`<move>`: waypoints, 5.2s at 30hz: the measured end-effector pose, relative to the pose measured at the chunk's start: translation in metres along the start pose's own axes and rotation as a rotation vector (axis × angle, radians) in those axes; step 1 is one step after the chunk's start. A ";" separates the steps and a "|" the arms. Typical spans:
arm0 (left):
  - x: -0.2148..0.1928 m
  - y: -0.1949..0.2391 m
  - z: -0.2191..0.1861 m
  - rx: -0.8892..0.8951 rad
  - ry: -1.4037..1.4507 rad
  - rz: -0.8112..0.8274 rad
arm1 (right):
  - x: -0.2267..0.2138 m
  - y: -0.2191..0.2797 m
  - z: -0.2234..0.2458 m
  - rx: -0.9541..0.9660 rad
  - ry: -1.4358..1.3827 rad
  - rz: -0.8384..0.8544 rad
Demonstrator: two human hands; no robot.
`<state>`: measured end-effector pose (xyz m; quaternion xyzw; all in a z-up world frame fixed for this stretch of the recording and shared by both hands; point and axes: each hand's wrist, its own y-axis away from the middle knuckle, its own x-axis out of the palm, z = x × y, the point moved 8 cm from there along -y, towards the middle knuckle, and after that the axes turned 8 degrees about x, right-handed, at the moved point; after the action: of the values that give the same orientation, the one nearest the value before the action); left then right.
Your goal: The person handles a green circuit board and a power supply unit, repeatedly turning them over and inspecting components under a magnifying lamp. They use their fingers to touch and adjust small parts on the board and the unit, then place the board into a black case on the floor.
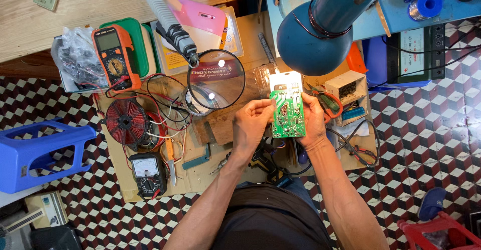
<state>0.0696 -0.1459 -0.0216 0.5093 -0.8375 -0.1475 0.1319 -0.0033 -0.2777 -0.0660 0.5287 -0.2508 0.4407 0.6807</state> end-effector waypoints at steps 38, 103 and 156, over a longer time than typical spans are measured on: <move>0.026 0.022 0.032 -0.140 0.609 0.329 | -0.001 0.031 0.010 -0.214 -0.008 -0.106; 0.042 0.080 0.053 0.088 1.055 -0.247 | -0.028 0.099 -0.001 0.020 0.158 -0.237; 0.033 0.089 0.050 0.113 0.908 0.006 | 0.067 0.103 0.021 -0.618 1.644 0.004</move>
<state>-0.0359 -0.1307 -0.0311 0.5264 -0.7031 0.1369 0.4580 -0.0573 -0.2694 0.0466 -0.1644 0.2099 0.5956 0.7578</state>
